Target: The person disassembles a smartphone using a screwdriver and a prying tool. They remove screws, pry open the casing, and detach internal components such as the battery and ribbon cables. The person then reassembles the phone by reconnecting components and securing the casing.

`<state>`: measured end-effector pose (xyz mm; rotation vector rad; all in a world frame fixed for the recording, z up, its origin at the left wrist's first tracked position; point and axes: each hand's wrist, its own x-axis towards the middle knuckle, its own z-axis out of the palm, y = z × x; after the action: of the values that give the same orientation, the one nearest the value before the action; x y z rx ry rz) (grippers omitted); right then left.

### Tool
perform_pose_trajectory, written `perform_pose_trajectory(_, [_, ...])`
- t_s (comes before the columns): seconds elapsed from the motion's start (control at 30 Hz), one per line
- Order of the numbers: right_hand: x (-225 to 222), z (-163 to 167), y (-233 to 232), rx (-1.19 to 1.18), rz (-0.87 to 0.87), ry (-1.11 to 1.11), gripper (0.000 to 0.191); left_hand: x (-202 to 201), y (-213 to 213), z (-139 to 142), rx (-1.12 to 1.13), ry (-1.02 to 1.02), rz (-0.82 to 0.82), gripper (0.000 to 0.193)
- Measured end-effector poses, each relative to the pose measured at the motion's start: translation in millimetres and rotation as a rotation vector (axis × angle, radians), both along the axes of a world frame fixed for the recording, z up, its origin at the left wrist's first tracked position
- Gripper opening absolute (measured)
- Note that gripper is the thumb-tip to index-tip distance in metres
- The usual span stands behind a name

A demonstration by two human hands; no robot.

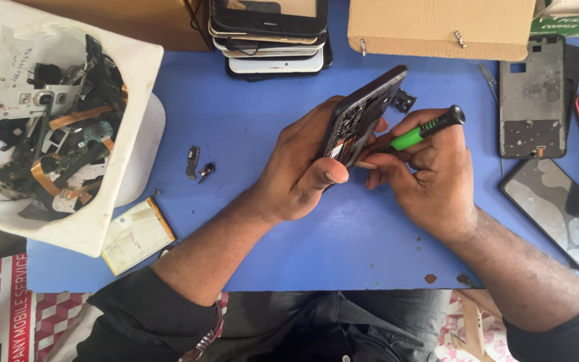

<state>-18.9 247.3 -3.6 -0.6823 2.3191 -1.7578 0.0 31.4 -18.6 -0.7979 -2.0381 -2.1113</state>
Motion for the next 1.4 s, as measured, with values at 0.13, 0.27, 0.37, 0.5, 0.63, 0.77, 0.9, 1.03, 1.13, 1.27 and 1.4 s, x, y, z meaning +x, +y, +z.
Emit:
perform_pose_trajectory(0.13, [3, 5, -1, 0.042, -0.032, 0.004, 0.039, -1, 1, -2, -0.004, 0.021, -0.004, 0.090])
perform_pose_trajectory(0.27, [12, 13, -5, 0.170, -0.076, 0.089, 0.038, 0, 0, 0, -0.001, 0.005, 0.003, 0.092])
perform_pose_trajectory(0.37, [19, 19, -10, 0.277, -0.078, 0.225, 0.039, 3, -1, 4, 0.026, -0.039, 0.002, 0.094])
perform_pose_trajectory(0.5, [31, 23, -16, 0.231, -0.131, 0.153, 0.037, 6, -1, 7, 0.044, -0.056, 0.014, 0.096])
perform_pose_trajectory(0.63, [44, 22, -20, 0.206, -0.175, 0.134, 0.035, 11, -1, 9, 0.055, -0.051, 0.013, 0.098])
perform_pose_trajectory(0.77, [60, 18, -24, 0.141, -0.219, 0.173, 0.033, 15, -2, 13, 0.053, -0.031, 0.005, 0.099])
perform_pose_trajectory(0.9, [76, 16, -34, 0.131, -0.297, 0.288, 0.030, 20, -3, 18, 0.024, -0.008, 0.002, 0.101])
perform_pose_trajectory(1.03, [93, 18, -44, 0.293, -0.418, 0.362, 0.010, 25, -3, 20, -0.014, 0.002, -0.007, 0.102])
perform_pose_trajectory(1.13, [102, 19, -49, 0.323, -0.507, 0.369, 0.004, 26, -2, 19, -0.061, 0.036, 0.001, 0.103])
perform_pose_trajectory(1.27, [104, 14, -50, 0.246, -0.511, 0.412, 0.005, 25, -1, 16, -0.113, 0.064, 0.006, 0.105])
perform_pose_trajectory(1.4, [107, 11, -47, 0.208, -0.477, 0.450, 0.022, 25, -1, 15, -0.139, 0.119, 0.021, 0.102])
